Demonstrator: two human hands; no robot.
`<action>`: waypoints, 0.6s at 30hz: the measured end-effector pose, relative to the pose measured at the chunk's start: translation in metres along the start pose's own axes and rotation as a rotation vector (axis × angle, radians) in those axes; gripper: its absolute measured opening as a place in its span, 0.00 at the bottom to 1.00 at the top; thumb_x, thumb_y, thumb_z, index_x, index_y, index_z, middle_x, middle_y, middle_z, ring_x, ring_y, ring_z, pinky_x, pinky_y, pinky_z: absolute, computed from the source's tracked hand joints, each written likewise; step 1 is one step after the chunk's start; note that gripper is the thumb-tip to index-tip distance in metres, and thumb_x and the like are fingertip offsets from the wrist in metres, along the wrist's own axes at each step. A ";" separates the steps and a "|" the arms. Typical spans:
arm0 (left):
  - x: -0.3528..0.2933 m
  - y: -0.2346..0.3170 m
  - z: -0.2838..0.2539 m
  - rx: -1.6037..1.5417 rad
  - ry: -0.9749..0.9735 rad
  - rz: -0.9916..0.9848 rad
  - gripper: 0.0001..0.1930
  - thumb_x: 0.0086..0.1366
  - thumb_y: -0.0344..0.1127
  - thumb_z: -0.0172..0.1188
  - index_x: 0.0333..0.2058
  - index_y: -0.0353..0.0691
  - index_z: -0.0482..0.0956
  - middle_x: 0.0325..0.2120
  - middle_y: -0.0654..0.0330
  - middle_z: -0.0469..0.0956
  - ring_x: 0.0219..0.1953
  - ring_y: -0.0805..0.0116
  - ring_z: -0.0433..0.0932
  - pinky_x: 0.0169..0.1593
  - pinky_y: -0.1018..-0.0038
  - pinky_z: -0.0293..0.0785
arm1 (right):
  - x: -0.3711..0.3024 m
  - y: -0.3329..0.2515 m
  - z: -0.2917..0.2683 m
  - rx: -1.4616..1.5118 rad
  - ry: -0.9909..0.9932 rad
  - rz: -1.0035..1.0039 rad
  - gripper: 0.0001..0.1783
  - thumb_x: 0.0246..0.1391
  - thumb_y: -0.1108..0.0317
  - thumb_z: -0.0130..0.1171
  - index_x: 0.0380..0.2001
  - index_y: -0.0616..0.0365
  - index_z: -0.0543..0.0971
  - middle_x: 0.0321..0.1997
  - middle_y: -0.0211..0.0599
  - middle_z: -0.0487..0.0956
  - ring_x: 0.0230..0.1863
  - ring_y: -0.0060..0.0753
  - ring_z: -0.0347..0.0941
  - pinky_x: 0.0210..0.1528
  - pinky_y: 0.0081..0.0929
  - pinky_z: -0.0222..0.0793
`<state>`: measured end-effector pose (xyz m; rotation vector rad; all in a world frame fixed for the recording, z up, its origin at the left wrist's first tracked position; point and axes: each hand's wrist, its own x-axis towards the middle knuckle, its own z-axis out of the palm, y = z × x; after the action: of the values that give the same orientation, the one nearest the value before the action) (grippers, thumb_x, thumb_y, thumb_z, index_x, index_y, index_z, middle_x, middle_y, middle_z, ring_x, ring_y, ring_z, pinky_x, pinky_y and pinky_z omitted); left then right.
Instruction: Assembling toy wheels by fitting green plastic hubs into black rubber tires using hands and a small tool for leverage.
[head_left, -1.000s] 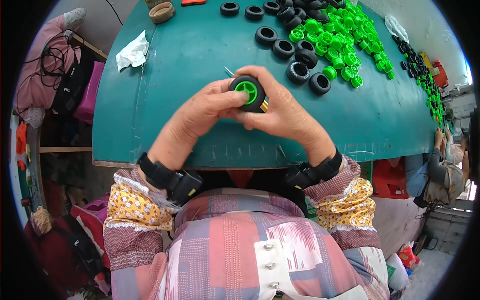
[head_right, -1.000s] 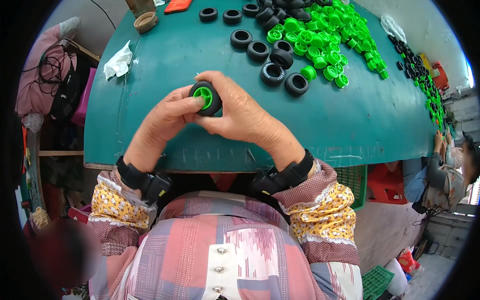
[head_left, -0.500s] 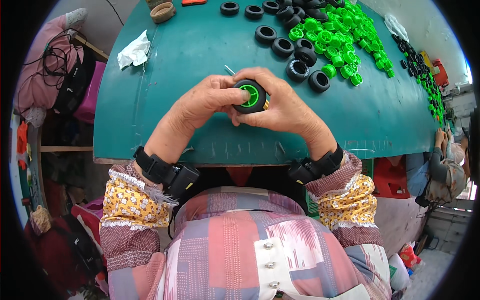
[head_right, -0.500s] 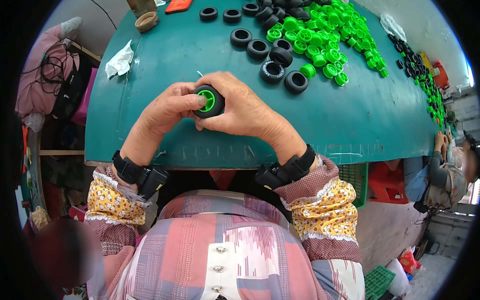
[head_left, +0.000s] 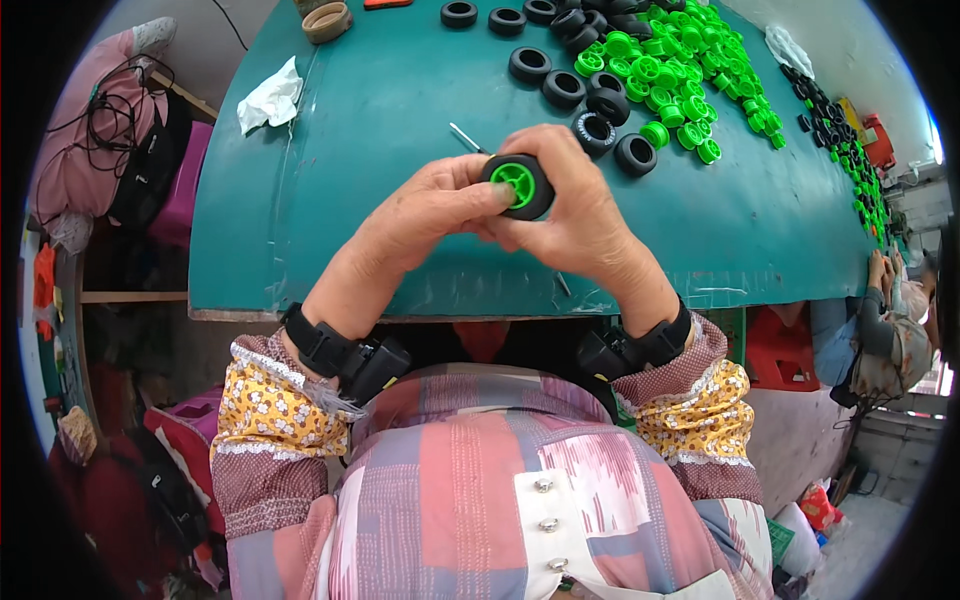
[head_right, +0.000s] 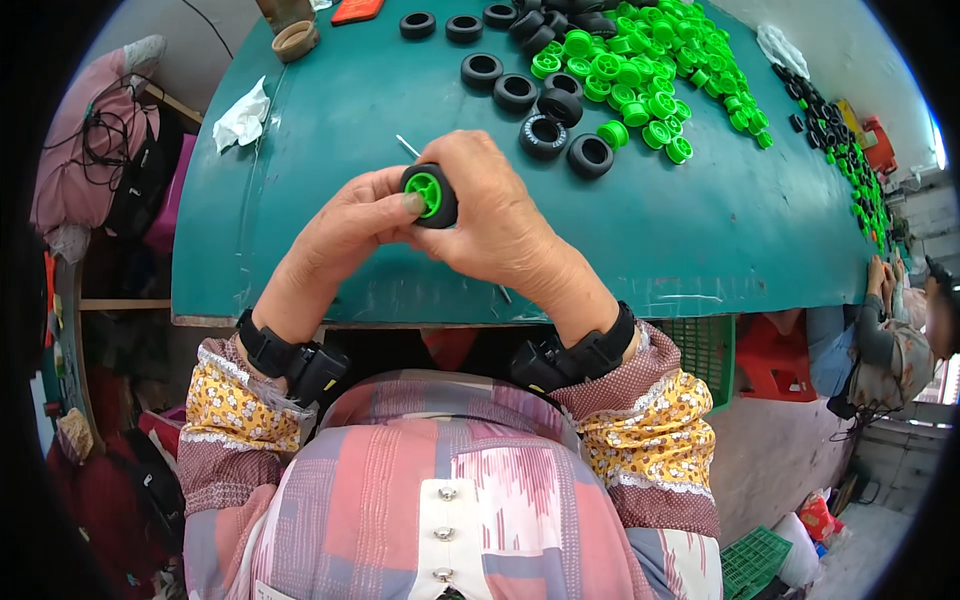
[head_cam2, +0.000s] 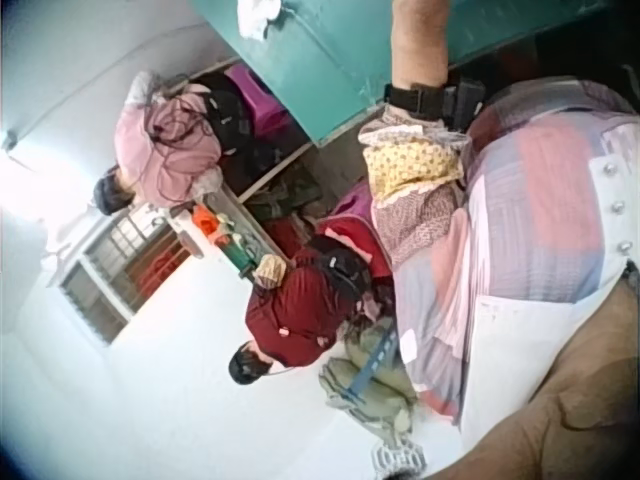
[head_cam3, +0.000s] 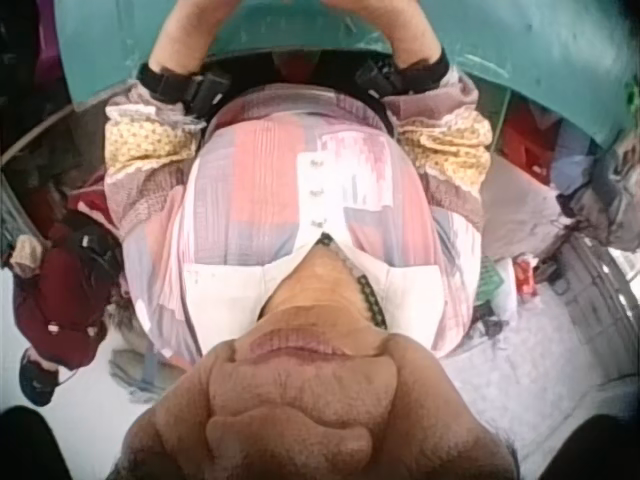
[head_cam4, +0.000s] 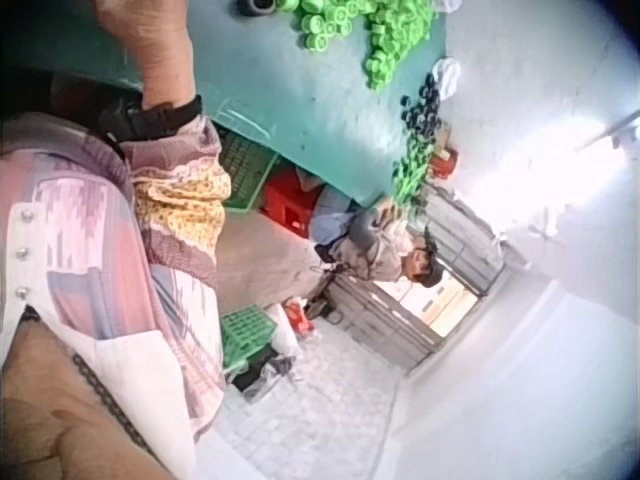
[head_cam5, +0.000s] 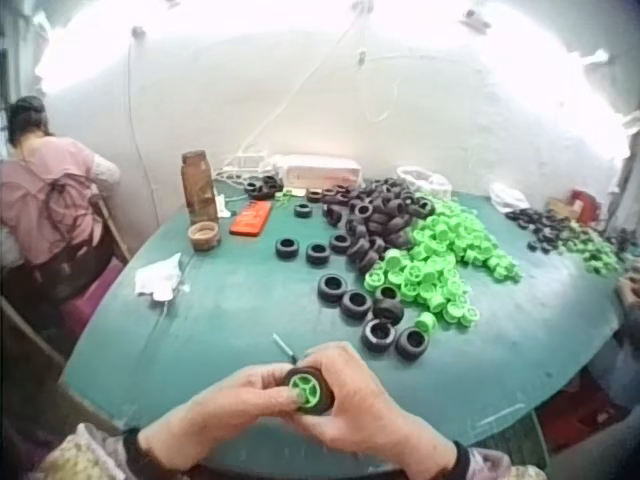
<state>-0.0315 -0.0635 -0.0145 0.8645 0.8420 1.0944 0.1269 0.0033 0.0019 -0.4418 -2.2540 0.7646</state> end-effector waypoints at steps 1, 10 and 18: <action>0.003 -0.007 0.001 -0.026 0.047 0.017 0.13 0.57 0.41 0.57 0.34 0.36 0.73 0.28 0.63 0.75 0.28 0.77 0.75 0.33 0.82 0.71 | -0.003 -0.001 0.001 -0.006 0.025 0.042 0.25 0.28 0.69 0.67 0.34 0.60 0.69 0.33 0.41 0.71 0.37 0.43 0.66 0.38 0.32 0.64; 0.001 0.002 0.000 -0.019 0.218 0.067 0.13 0.57 0.40 0.56 0.34 0.35 0.71 0.25 0.58 0.76 0.23 0.74 0.76 0.31 0.81 0.73 | -0.012 0.026 -0.001 0.529 -0.086 0.506 0.30 0.41 0.62 0.64 0.45 0.68 0.67 0.29 0.35 0.75 0.31 0.21 0.71 0.33 0.18 0.67; 0.000 -0.003 -0.003 0.044 0.295 -0.006 0.14 0.56 0.37 0.53 0.38 0.32 0.71 0.24 0.56 0.76 0.23 0.71 0.77 0.29 0.79 0.75 | -0.008 0.023 -0.012 0.696 -0.197 0.648 0.18 0.53 0.64 0.52 0.42 0.68 0.71 0.27 0.34 0.75 0.27 0.21 0.71 0.32 0.17 0.68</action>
<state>-0.0332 -0.0632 -0.0185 0.7455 1.1159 1.2200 0.1431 0.0219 -0.0097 -0.7751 -1.8278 1.9026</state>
